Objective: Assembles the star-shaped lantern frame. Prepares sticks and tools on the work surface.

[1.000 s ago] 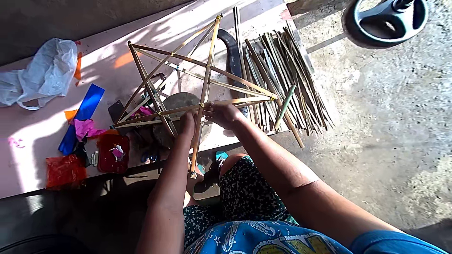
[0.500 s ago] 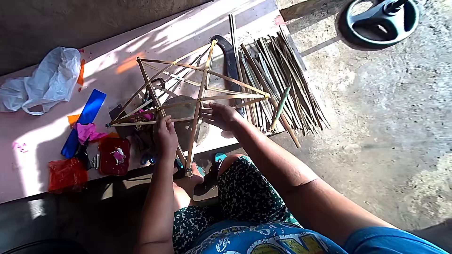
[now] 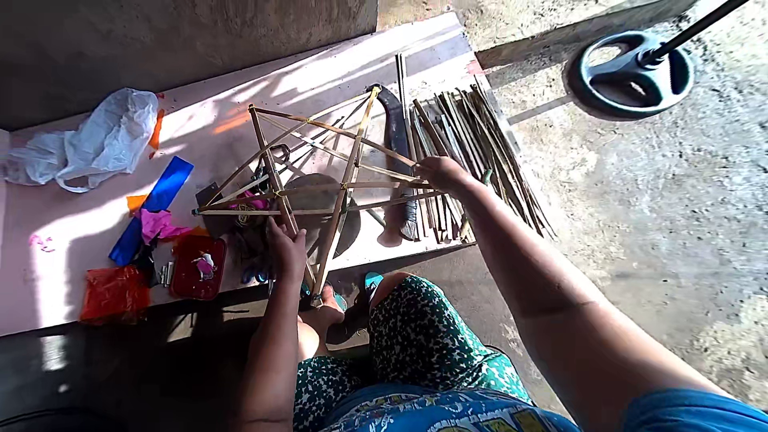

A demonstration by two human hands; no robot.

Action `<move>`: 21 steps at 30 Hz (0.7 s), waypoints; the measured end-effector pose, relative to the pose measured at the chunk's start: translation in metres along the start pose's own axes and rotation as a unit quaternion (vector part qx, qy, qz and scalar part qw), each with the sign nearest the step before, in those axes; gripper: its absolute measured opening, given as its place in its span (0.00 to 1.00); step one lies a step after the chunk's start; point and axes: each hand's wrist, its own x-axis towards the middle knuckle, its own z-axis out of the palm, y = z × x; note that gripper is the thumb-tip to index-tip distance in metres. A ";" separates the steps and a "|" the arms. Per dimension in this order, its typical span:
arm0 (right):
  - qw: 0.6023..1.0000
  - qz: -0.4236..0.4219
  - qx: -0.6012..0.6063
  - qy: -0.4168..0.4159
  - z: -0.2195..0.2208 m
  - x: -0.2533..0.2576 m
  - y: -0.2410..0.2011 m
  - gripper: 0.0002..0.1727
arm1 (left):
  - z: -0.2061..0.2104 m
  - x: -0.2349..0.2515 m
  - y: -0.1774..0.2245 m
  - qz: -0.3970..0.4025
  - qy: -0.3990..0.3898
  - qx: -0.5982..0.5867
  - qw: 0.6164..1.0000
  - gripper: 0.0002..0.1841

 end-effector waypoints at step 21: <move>0.934 -0.080 0.346 -0.037 0.018 -0.168 -0.044 0.14 | -0.090 0.020 -0.014 0.059 0.107 -0.070 0.990 0.18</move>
